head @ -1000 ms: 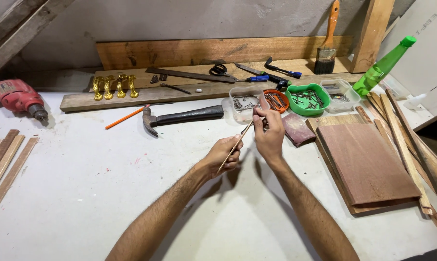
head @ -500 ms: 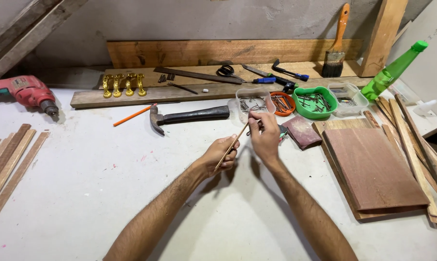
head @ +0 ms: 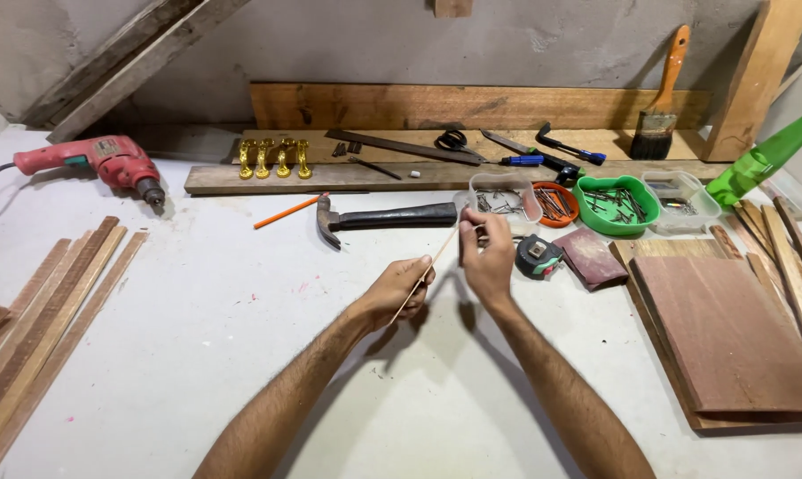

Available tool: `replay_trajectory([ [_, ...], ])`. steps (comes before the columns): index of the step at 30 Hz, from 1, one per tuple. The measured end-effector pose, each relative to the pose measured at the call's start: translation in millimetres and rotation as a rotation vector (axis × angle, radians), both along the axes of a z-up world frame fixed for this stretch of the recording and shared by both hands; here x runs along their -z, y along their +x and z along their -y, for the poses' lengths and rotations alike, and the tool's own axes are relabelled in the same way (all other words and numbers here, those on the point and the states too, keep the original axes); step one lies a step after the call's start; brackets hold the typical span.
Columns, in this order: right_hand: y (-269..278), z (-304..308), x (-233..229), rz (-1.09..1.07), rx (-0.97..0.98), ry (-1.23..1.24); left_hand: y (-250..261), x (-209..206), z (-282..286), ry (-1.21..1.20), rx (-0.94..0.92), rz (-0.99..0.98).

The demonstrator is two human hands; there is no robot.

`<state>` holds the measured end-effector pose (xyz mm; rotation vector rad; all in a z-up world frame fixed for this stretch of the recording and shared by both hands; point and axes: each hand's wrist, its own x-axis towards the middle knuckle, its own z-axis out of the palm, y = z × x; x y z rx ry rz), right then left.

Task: The person hammers nails into thin wooden strips to assemble small rectangular frames on a workbench, using a hammer over a wooden board. They align and press strips together, lift and reposition the joined frames, gather additional strips, and continue nailing pieces at the bench.

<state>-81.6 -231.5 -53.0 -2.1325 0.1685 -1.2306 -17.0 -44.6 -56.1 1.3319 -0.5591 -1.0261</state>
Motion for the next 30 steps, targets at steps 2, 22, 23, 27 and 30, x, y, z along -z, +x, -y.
replay_trajectory([
  [2, -14.1, -44.1, -17.1, 0.023, -0.089, 0.020, 7.2, -3.8, -7.2, -0.030, -0.020, -0.035],
  [22, 7.2, -62.4, -54.2, -0.026, -0.199, 0.175, 21.6, -22.5, -55.9, -0.141, -0.121, 0.070],
  [23, 6.8, -67.4, -54.4, -0.017, -0.228, 0.110, 21.3, -30.1, -59.0, -0.114, -0.122, 0.055],
  [27, -1.8, -99.2, -52.0, -0.087, -0.308, -0.038, 26.2, -26.7, -62.1, -0.038, -0.178, 0.053],
  [30, -4.4, -109.9, -35.8, -0.041, -0.354, -0.204, 25.9, -26.8, -70.2, 0.043, -0.236, 0.104],
])
